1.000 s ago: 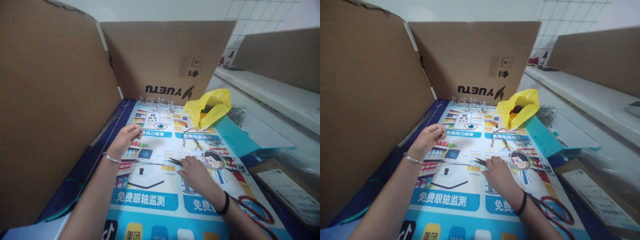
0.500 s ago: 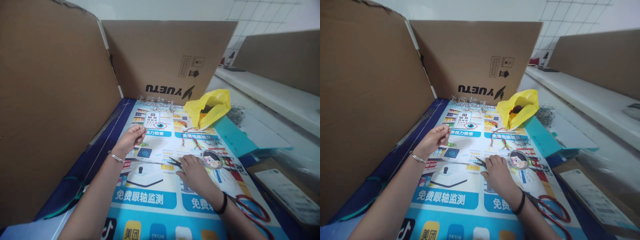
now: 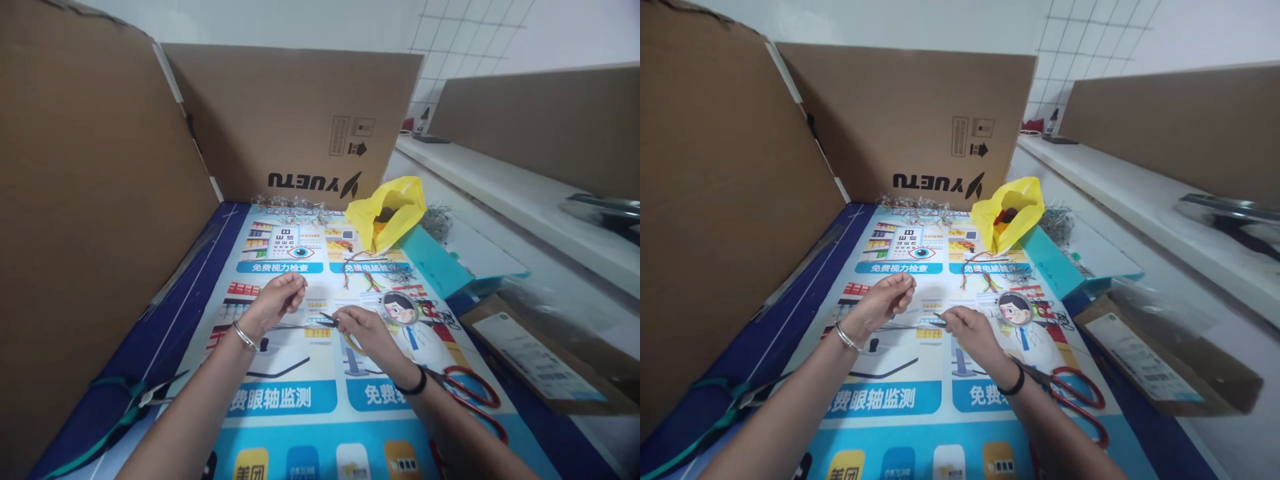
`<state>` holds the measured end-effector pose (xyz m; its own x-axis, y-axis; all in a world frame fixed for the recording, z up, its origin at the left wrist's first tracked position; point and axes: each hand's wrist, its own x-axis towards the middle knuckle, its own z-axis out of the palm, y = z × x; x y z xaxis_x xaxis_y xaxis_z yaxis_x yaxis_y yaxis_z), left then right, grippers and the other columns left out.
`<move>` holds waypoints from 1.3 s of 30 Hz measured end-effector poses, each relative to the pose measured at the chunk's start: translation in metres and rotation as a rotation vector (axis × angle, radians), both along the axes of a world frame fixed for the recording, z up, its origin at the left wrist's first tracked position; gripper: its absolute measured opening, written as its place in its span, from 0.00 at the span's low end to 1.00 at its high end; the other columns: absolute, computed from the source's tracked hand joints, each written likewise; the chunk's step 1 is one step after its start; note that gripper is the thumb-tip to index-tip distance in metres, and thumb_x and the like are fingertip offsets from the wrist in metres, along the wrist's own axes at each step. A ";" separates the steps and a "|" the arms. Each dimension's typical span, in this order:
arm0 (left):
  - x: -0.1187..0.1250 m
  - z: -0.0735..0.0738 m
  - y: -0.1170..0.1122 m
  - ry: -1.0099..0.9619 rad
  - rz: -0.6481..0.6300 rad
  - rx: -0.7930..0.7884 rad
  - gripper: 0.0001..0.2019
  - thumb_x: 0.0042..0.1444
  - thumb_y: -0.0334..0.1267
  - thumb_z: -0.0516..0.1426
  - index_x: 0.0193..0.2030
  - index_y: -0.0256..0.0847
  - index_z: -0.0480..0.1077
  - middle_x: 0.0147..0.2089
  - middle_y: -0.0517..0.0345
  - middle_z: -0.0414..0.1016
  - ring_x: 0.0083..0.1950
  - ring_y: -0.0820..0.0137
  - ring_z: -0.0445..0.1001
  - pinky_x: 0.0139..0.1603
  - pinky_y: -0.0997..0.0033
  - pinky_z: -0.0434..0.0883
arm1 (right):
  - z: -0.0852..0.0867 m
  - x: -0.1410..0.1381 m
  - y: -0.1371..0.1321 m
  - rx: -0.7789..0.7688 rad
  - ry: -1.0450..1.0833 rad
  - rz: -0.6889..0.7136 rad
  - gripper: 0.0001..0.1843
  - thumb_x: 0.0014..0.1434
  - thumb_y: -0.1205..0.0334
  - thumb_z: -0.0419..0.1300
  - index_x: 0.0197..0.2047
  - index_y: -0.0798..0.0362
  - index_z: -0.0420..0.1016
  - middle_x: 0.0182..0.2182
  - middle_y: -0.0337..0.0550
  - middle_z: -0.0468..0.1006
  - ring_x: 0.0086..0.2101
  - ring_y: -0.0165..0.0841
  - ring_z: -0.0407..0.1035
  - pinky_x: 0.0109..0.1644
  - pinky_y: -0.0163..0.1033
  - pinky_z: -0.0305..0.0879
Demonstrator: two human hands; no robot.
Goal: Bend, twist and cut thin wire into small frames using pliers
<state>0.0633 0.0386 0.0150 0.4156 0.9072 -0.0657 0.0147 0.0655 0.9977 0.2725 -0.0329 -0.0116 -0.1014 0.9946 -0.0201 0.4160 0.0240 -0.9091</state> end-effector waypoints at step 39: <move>-0.059 0.006 0.034 -0.417 0.382 0.007 0.16 0.47 0.36 0.63 0.44 0.35 0.71 0.31 0.60 0.68 0.30 0.79 0.67 0.29 0.80 0.66 | 0.002 -0.028 0.080 -0.011 -0.319 0.187 0.14 0.60 0.59 0.47 0.34 0.56 0.72 0.25 0.42 0.76 0.27 0.31 0.70 0.31 0.34 0.64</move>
<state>0.0045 0.0728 0.0211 0.0475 0.9981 0.0403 -0.4039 -0.0177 0.9146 0.2448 0.0467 -0.0096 -0.2680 0.9592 -0.0904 0.6680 0.1174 -0.7348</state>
